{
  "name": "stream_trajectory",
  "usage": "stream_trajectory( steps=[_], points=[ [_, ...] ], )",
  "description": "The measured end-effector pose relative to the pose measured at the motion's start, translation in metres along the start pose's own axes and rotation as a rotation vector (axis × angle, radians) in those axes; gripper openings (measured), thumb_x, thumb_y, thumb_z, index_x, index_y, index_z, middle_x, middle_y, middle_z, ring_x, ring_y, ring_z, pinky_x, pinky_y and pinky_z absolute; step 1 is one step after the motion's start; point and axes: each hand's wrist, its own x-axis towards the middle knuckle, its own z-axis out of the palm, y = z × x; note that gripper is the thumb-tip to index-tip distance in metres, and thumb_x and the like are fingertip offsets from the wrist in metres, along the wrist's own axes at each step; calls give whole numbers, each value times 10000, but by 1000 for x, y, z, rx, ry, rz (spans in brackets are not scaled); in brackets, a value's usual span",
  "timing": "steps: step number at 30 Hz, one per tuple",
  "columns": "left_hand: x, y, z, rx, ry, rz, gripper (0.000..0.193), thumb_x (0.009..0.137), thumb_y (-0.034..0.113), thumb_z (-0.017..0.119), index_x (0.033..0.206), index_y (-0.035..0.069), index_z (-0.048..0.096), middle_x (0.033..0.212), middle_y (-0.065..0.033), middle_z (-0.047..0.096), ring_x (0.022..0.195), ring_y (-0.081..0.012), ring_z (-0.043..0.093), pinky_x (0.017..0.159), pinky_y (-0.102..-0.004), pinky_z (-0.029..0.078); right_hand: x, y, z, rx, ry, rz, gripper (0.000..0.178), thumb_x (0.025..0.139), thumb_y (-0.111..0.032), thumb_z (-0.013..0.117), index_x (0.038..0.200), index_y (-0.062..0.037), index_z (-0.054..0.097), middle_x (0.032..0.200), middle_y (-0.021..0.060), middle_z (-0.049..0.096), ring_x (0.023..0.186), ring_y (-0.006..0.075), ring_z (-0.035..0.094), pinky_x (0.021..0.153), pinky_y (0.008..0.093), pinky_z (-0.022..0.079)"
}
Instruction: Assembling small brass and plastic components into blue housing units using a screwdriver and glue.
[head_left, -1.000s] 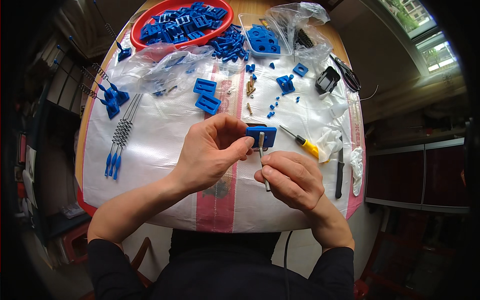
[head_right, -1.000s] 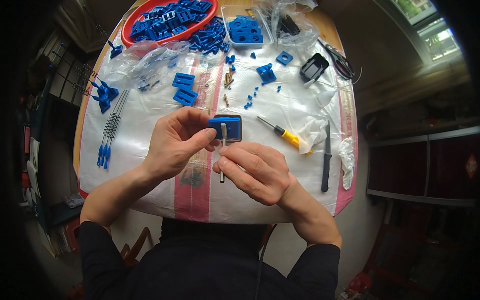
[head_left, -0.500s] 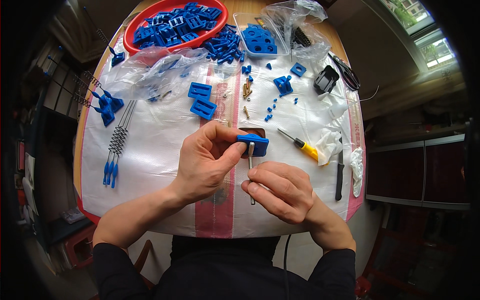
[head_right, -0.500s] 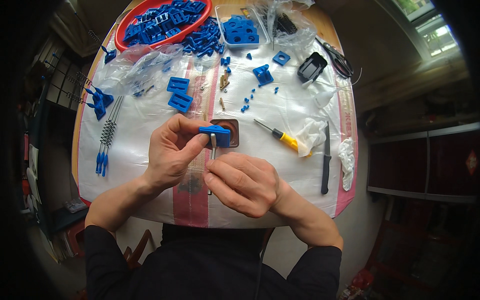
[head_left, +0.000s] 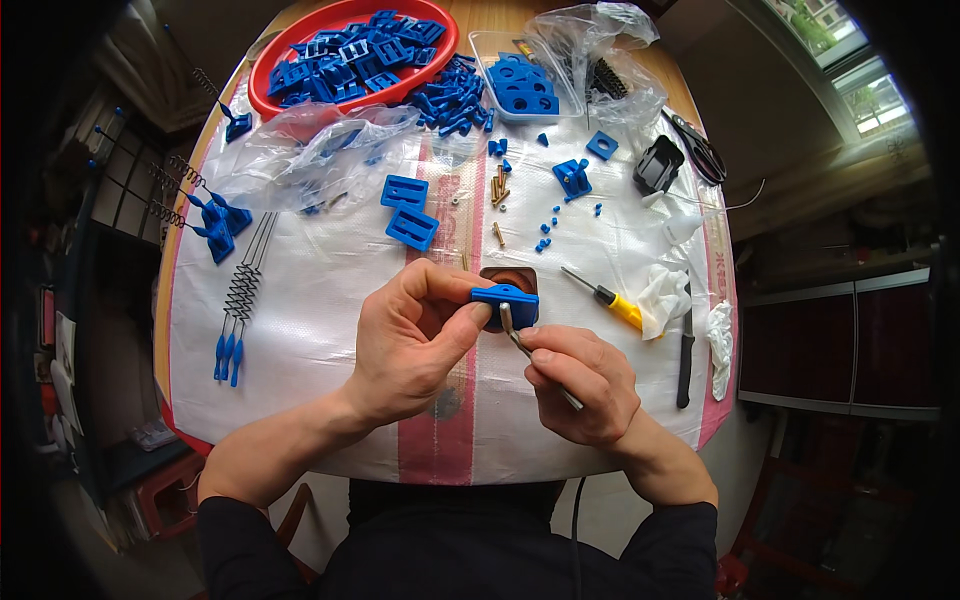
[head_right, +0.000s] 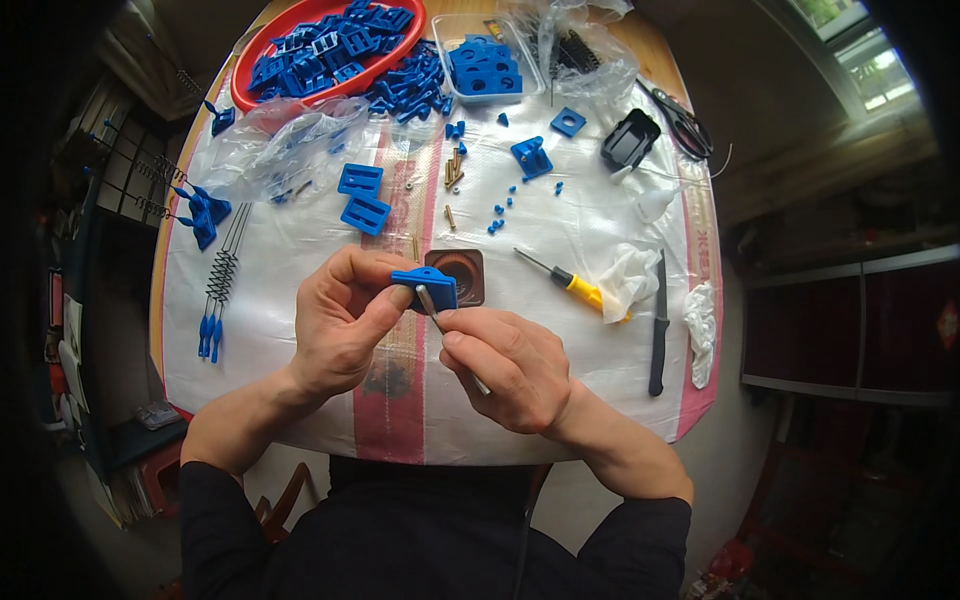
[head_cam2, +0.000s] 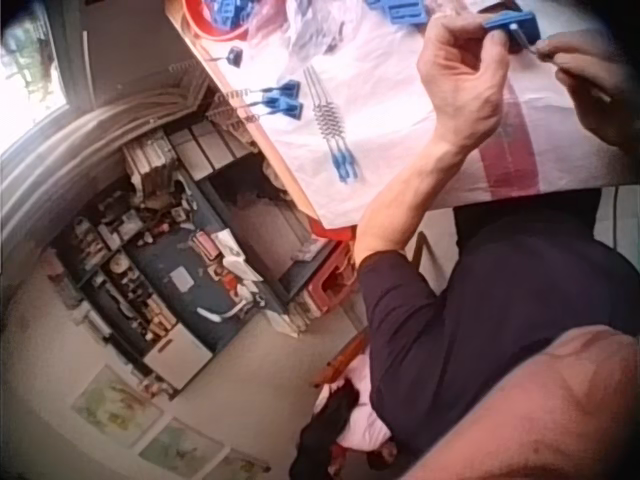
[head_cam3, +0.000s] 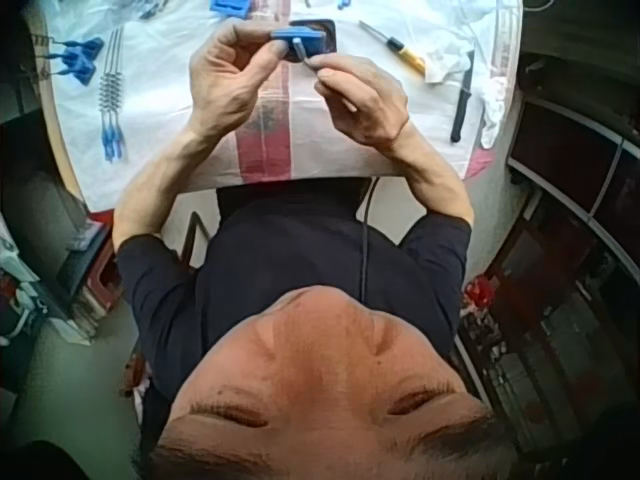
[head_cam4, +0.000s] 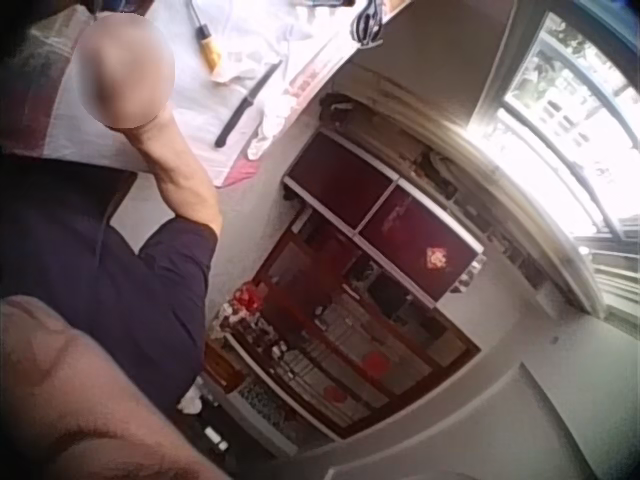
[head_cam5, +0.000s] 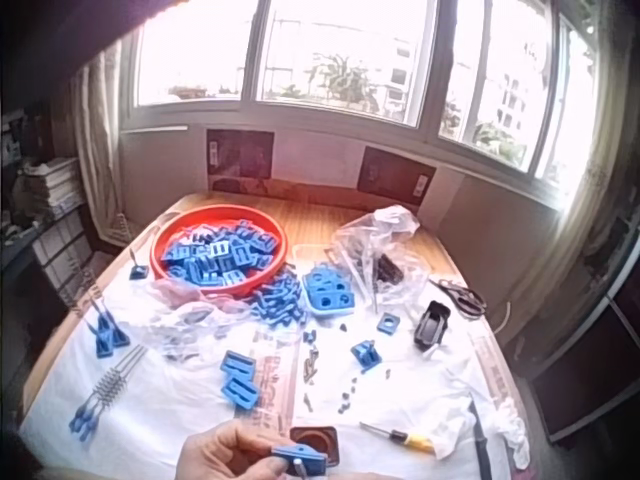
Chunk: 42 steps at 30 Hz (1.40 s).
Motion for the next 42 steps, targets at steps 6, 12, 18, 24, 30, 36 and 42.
stream_trajectory(
  steps=[6, 12, 18, 24, 30, 36, 42],
  points=[
    [-2, -3, -1, 52, -17, 42, 164, 1000, -56, 655, 1152, -23, 603, 1184, -120, 688, 1079, -129, 681, 946, -289, 572, -16, -4, 5, 478, 93, 347, 282, 1005, -19, 680, 1215, -2, 492, 1098, 233, 716, 841, 255, 755, 676, 339, 622],
    [5, -4, -9, 65, 25, 48, 165, 1002, -45, 658, 1156, -23, 603, 1180, -130, 694, 1063, -141, 690, 953, -304, 576, 0, 6, -16, 746, 332, 424, 172, 1119, -137, 494, 1220, -9, 436, 1072, 244, 649, 741, 218, 668, 651, 338, 597],
    [11, -6, -22, -188, 20, -189, 166, 1034, 109, 674, 1145, -4, 622, 1105, -158, 740, 981, -213, 741, 923, -410, 613, 18, 30, -65, -249, 110, 288, 155, 937, 28, 745, 1080, 28, 683, 1073, 169, 734, 908, 254, 739, 783, 321, 599],
    [13, -8, -27, -341, 35, -317, 180, 1034, 143, 678, 1152, 20, 619, 1110, -150, 741, 999, -235, 745, 936, -415, 605, 35, 18, -90, -536, -166, 93, 502, 694, 143, 761, 1177, 4, 758, 1017, 124, 688, 809, 243, 692, 690, 346, 597],
    [13, -10, -26, -353, 56, -345, 219, 1030, 159, 686, 1182, 22, 609, 1125, -167, 732, 1004, -252, 746, 937, -403, 601, -7, 30, -100, -610, -518, -81, 394, 789, 30, 743, 1180, -19, 735, 1015, 116, 654, 801, 226, 667, 675, 347, 577],
    [15, -7, -21, -309, 110, -344, 282, 1025, 136, 682, 1267, 12, 605, 1144, -178, 721, 1000, -263, 746, 924, -391, 605, -25, 35, -89, -593, -561, -140, 309, 812, -29, 733, 1119, -4, 709, 1045, 119, 632, 864, 241, 673, 744, 357, 586],
    [15, -8, -24, -309, 99, -323, 299, 1027, 116, 676, 1297, 9, 609, 1151, -183, 717, 1005, -269, 746, 921, -395, 613, -16, 46, -80, -611, -598, -121, 346, 784, -35, 711, 1125, 23, 696, 1072, 126, 640, 916, 256, 676, 799, 362, 584]
  ],
)
